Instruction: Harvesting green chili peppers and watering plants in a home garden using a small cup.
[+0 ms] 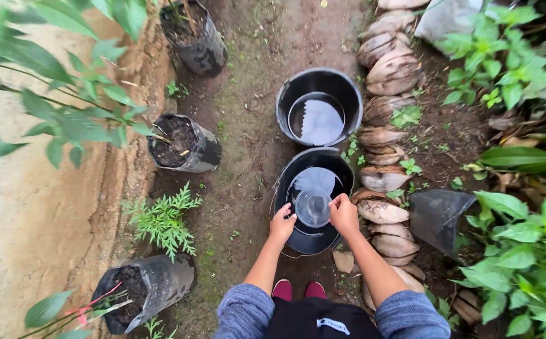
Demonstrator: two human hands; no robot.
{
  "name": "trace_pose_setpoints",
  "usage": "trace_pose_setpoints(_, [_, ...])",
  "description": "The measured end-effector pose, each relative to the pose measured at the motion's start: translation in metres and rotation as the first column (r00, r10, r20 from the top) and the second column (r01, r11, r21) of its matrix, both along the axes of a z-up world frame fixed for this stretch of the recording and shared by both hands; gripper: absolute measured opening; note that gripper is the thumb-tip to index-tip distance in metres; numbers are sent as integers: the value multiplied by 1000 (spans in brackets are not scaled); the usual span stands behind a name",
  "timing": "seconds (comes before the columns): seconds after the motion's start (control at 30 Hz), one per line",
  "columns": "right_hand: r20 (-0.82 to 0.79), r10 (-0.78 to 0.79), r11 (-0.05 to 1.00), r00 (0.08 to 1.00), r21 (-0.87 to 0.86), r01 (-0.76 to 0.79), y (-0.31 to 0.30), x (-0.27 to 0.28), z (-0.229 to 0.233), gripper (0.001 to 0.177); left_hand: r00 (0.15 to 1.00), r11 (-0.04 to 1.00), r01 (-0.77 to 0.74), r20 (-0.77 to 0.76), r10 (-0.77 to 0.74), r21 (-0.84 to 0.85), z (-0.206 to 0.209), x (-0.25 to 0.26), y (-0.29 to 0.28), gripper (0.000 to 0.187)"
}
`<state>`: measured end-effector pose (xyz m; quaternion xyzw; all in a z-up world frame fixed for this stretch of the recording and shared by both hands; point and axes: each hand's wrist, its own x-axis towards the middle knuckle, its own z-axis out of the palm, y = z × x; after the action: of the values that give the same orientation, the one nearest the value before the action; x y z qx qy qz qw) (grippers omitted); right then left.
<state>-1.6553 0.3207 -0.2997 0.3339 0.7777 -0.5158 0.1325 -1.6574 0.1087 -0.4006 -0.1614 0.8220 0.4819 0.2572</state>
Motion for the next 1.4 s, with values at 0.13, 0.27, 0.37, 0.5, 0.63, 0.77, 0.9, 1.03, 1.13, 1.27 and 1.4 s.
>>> trace_pose_setpoints(0.13, [-58,185,906,981,397,-147,-2,-4,-99,19,987,1000,7,161,-3,-23,-48,-8,3,61])
trace_pose_setpoints(0.27, [31,292,849,956,452,-274,-11,-11,-155,22,979,988,124,-150,-137,-92,-113,-13,12,55])
trace_pose_setpoints(0.37, [46,385,752,922,564,-342,-16,-11,-197,26,969,987,136,-198,-150,-82,-146,-15,24,55])
trace_pose_setpoints(0.5, [154,482,551,863,713,-435,-24,-21,-220,28,967,985,155,-193,-168,-78,-180,-13,33,59])
trace_pose_setpoints(0.63, [222,548,415,807,765,-492,-29,-11,-260,32,977,984,157,-135,-167,-84,-203,-11,32,61])
trace_pose_setpoints(0.77, [313,493,468,812,691,-551,-40,11,-315,24,982,989,133,-128,-139,-58,-218,-9,29,60])
trace_pose_setpoints(0.9, [165,333,732,929,575,-365,-50,26,-338,23,983,991,127,-131,-130,-33,-237,-6,29,64])
trace_pose_setpoints(1.03, [24,113,838,993,535,-108,-46,51,-410,11,978,990,138,-154,-138,-13,-223,-9,30,66])
trace_pose_setpoints(1.13, [124,-192,942,973,302,148,-43,46,-394,14,970,988,155,-186,-155,-13,-218,-11,31,62])
trace_pose_setpoints(1.27, [253,-520,736,816,-352,578,-45,45,-363,23,959,986,160,-226,-168,-55,-193,-16,30,59])
trace_pose_setpoints(1.4, [216,-531,647,819,-521,557,-40,44,-312,20,932,979,171,-302,-198,-116,-154,-22,26,56])
